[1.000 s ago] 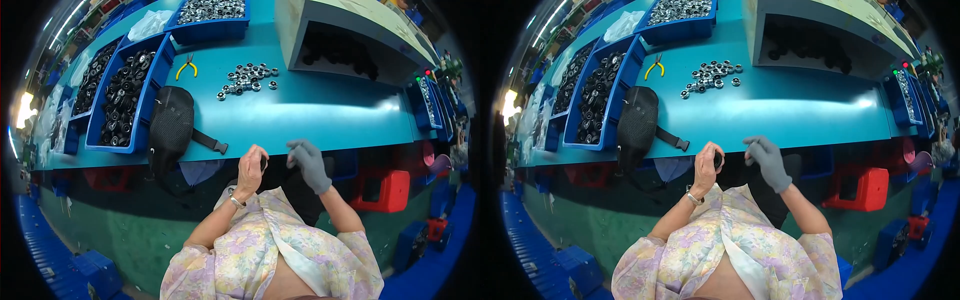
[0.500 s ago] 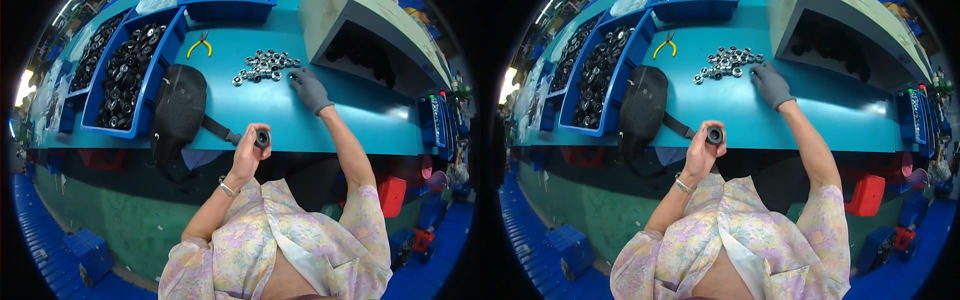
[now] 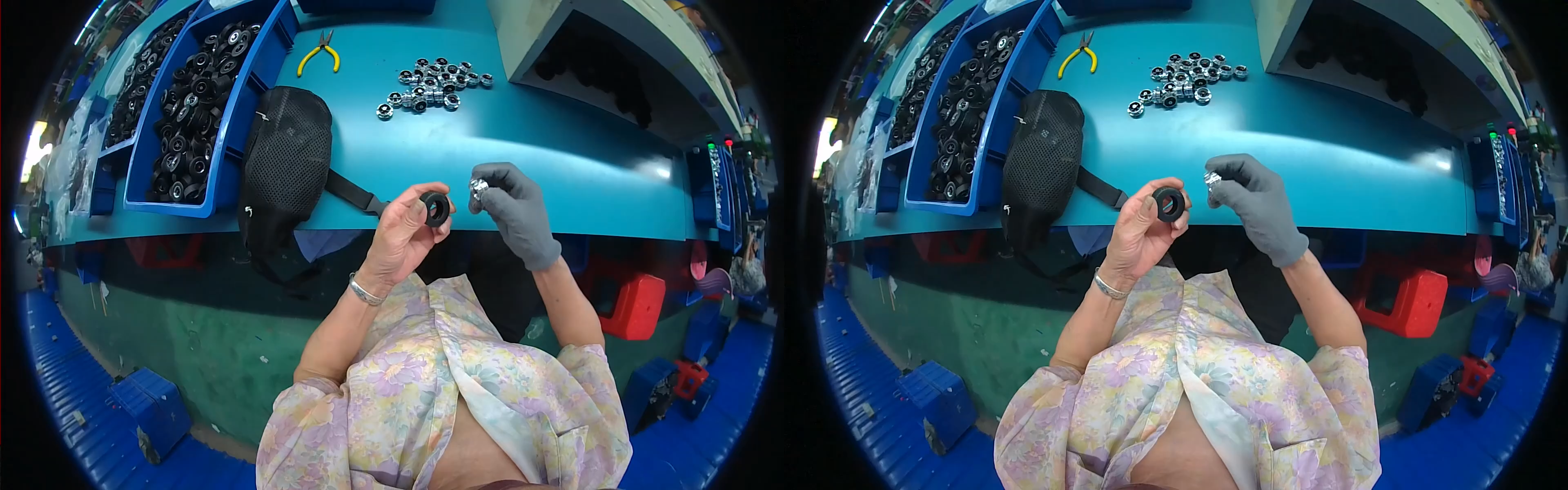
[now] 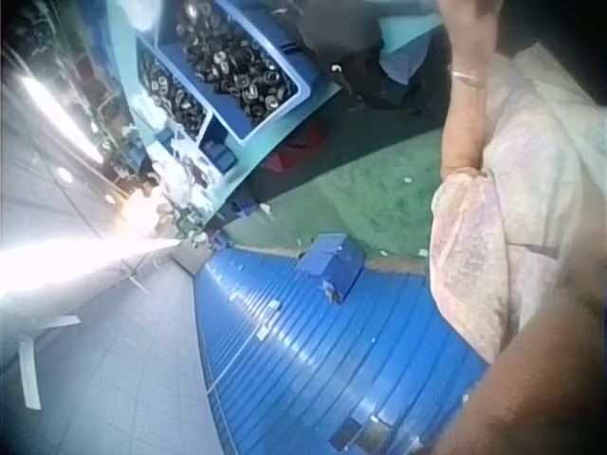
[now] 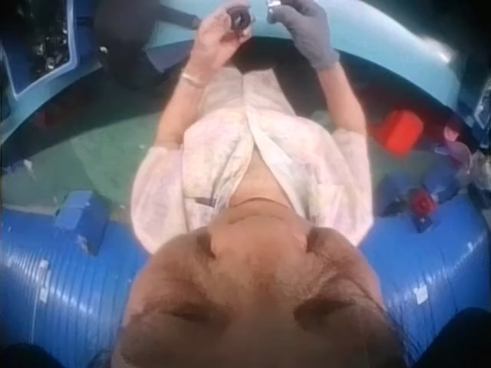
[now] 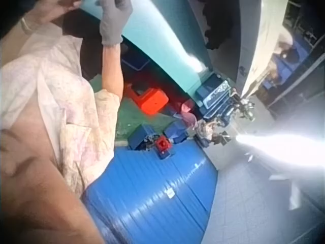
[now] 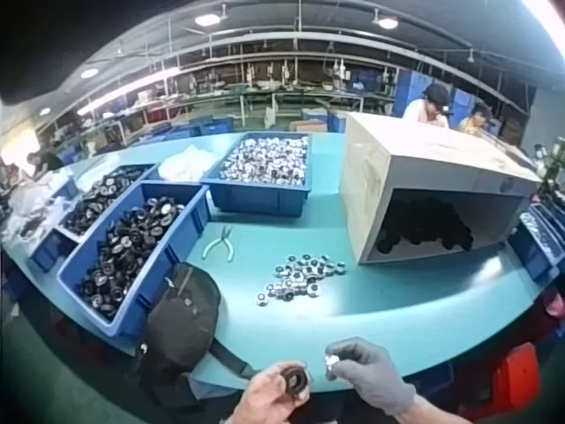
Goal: The recorder is assembling small plastic wheel-like components by inserting metal rings/inserts at a factory workbench.
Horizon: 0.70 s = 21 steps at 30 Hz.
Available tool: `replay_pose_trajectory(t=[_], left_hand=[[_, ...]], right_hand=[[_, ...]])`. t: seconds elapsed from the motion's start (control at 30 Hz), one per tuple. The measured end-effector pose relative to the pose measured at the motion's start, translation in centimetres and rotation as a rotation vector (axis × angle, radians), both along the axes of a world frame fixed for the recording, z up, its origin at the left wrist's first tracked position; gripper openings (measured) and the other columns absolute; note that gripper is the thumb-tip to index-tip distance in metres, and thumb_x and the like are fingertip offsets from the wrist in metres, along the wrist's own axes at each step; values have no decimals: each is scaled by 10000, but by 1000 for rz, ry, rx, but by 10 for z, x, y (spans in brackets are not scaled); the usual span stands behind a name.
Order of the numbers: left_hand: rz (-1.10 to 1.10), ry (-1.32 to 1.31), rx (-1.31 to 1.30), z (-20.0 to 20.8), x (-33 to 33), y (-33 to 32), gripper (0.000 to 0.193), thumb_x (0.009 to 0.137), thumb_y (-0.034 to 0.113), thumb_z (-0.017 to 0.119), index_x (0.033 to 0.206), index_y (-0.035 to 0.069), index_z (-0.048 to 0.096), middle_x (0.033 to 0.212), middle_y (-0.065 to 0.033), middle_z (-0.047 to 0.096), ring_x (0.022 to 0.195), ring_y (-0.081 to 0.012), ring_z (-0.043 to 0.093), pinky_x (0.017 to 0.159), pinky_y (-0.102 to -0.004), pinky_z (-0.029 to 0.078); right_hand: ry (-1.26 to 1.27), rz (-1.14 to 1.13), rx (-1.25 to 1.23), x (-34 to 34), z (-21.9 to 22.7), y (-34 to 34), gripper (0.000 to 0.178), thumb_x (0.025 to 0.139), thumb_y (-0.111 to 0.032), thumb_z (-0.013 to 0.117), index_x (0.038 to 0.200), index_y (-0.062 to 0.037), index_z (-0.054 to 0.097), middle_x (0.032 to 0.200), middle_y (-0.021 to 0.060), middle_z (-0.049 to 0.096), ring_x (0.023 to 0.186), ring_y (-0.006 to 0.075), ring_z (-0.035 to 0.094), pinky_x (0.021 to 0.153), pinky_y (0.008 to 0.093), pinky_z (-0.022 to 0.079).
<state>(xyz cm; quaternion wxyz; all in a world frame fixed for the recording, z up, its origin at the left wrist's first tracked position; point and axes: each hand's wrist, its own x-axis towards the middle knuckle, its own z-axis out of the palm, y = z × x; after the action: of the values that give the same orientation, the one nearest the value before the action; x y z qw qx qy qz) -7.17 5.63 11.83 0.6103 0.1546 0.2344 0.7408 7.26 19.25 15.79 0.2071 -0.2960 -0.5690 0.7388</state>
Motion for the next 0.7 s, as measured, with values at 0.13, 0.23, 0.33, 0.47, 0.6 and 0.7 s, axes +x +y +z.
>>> replay_pose_trajectory(t=[0.13,0.23,0.33,0.47,0.6,0.7], left_hand=[[-20,73,3,5,5,-4,535,888,367,670,1210,-25,500,1008,-133,586,789,-173,555,680,-281,447],[-18,152,7,9,9,-7,520,882,364,681,1202,-12,516,1006,-119,594,794,-166,558,686,-276,448],[15,196,15,18,17,-9,488,876,317,699,1212,5,533,1004,-95,608,797,-147,565,691,-261,457],[74,255,-10,29,29,-11,464,845,192,742,1227,13,549,1038,-77,627,836,-134,600,742,-248,493],[62,308,-22,29,32,-18,438,825,116,752,1206,6,566,1073,-62,630,877,-131,618,801,-249,505],[74,338,-7,33,37,-19,410,813,77,752,1182,8,585,1081,-45,634,891,-120,623,826,-244,506]], right_hand=[[231,-17,-184,11,-3,-14,278,876,-46,593,1135,56,574,900,87,624,783,143,607,728,287,505],[308,-9,-297,20,-2,-22,273,875,-34,591,1133,51,568,906,90,621,794,145,609,730,289,510],[251,-17,-212,29,0,-31,267,865,-15,603,1125,40,572,921,85,617,816,137,608,742,280,513],[180,-108,53,36,3,-48,275,830,44,623,1101,14,588,965,60,606,857,113,601,775,262,511],[242,-124,119,42,8,-57,306,798,100,621,1086,1,594,1008,44,594,879,103,595,788,254,507],[235,-112,153,47,10,-62,345,770,129,637,1086,-3,593,1027,44,583,904,107,590,801,255,507]])
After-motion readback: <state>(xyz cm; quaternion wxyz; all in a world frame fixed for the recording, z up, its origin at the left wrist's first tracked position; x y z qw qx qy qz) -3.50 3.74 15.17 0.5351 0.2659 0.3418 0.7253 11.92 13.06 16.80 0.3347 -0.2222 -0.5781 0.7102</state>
